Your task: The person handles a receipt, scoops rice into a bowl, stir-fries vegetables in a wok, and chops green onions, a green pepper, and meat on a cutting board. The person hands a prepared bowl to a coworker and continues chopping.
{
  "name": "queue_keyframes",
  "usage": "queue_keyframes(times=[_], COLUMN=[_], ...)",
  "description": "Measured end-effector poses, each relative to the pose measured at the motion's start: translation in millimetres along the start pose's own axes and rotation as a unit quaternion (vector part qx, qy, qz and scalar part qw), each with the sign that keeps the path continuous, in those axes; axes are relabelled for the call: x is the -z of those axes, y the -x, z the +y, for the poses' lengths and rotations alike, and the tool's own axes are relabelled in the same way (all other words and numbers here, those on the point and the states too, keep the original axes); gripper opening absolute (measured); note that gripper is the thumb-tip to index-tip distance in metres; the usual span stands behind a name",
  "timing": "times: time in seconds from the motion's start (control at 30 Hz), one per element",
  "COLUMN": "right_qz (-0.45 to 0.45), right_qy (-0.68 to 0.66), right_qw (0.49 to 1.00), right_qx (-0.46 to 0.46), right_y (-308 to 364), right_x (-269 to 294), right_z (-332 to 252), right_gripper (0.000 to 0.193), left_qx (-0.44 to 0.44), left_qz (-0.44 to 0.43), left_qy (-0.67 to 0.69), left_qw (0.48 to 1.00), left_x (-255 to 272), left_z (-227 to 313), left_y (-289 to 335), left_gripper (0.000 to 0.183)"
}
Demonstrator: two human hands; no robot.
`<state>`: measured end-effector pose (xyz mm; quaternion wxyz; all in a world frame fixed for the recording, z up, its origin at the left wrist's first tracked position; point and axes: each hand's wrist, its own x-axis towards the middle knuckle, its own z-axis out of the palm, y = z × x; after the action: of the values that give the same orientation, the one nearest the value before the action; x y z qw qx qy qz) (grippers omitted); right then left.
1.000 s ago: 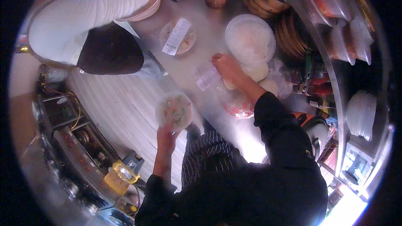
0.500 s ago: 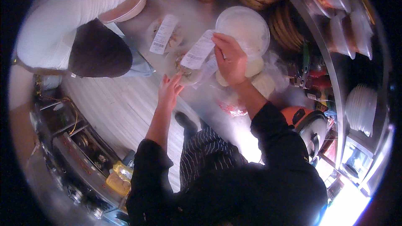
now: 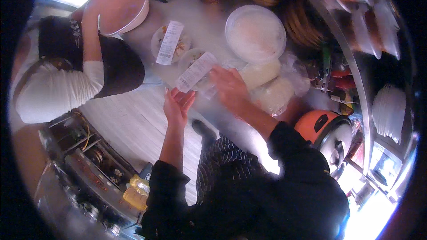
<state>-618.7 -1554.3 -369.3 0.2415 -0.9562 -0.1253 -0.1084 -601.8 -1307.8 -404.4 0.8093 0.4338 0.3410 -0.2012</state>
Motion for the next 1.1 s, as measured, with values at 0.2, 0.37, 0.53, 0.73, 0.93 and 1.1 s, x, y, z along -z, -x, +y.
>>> queue_keyframes(times=[0.2,0.37,0.53,0.73,0.93,1.1], right_qz=[-0.024,-0.11,-0.136,-0.157,-0.152,-0.128], right_qy=[-0.108,-0.307,-0.413,-0.356,-0.368,-0.394], right_qw=[0.983,0.874,0.781,0.814,0.814,0.799], right_qx=[-0.144,-0.361,-0.448,-0.432,-0.423,-0.437], right_y=[25,32,37,48,67,67], right_x=[22,13,-10,-39,-26,-7], right_z=[6,7,0,9,1,-10], right_gripper=[0.038,0.042,0.046,0.047,0.048,0.045], left_qx=[-0.028,-0.044,-0.066,-0.11,-0.067,-0.056], left_qz=[0.028,0.04,0.037,0.052,0.07,0.029], left_qy=[-0.211,-0.214,-0.173,-0.131,-0.171,-0.144], left_qw=[0.977,0.975,0.982,0.984,0.981,0.988], left_x=[-18,-35,-50,-75,-86,-81], left_z=[0,-10,-16,-24,-19,-17], left_y=[3,-6,-18,-23,-21,-19], left_gripper=[0.033,0.036,0.04,0.043,0.043,0.047])
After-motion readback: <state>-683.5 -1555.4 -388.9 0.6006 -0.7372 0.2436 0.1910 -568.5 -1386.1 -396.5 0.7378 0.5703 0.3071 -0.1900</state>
